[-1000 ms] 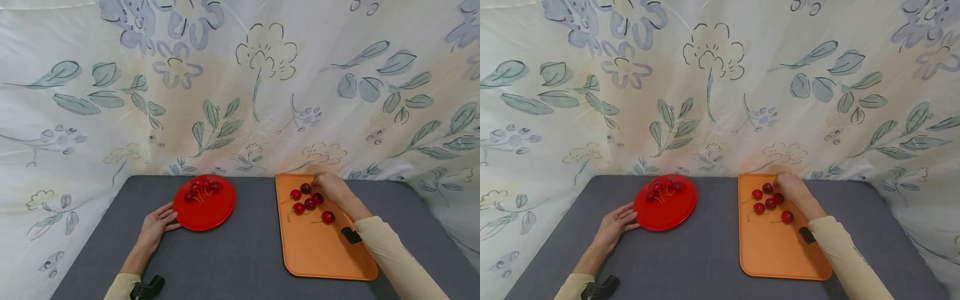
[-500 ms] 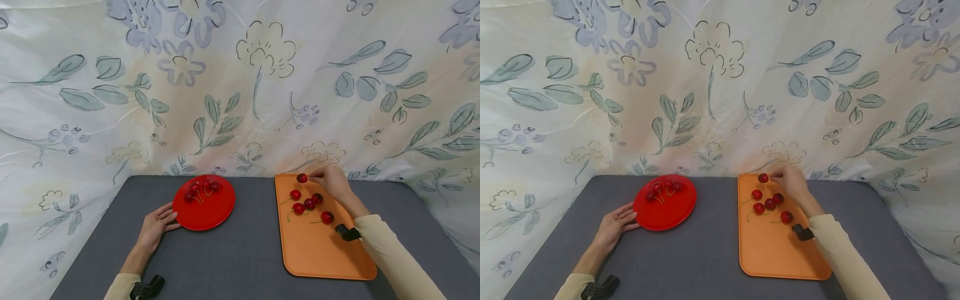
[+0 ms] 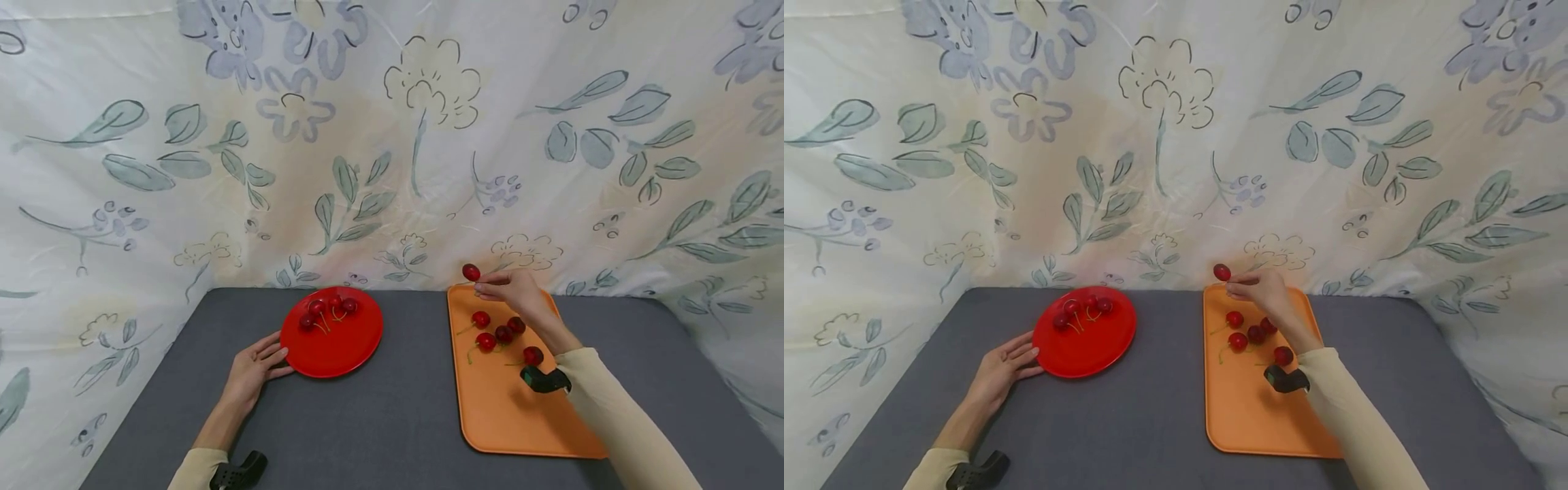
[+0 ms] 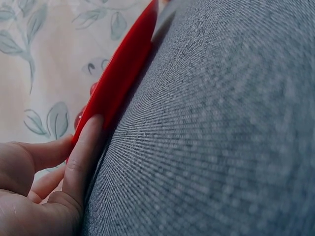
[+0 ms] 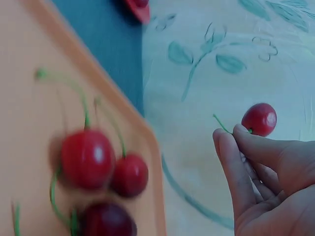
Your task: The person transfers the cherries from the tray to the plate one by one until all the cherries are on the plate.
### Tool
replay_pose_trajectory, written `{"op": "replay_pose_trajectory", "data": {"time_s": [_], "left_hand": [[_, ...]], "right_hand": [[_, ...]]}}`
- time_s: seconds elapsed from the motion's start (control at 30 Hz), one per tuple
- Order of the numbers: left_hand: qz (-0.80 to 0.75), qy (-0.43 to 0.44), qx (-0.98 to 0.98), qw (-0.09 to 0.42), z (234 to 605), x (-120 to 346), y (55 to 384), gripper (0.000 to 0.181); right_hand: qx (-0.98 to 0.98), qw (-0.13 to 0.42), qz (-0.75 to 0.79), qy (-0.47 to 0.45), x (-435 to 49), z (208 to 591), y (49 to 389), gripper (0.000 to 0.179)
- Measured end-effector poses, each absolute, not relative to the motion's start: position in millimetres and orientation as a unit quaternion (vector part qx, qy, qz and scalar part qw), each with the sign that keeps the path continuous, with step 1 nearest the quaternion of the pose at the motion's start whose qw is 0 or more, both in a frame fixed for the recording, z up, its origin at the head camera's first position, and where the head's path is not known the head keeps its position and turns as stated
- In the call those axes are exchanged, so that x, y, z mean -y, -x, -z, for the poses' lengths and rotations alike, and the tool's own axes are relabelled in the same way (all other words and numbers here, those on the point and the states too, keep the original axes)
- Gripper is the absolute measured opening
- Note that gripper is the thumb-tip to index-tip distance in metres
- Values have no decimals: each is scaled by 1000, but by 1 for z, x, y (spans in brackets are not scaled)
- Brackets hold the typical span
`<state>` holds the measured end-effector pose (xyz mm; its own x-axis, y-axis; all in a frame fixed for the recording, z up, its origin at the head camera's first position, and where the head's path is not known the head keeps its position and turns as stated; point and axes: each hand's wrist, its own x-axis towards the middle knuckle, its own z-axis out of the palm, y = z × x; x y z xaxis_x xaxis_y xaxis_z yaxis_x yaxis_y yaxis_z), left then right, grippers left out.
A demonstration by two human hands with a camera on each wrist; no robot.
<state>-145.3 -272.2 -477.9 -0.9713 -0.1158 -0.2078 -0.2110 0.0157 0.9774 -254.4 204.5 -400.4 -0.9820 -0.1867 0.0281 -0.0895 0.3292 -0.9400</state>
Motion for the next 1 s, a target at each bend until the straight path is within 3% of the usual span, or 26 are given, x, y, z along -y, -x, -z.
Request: {"op": "replay_pose_trajectory", "data": {"time_s": [0.23, 1.0], "left_hand": [[-693, 115, -711, 38, 476, 272, 146, 56], [-704, 97, -703, 34, 482, 276, 142, 56]], "right_hand": [[-750, 105, 648, 79, -180, 403, 250, 36], [-666, 93, 740, 19, -52, 453, 248, 22]]}}
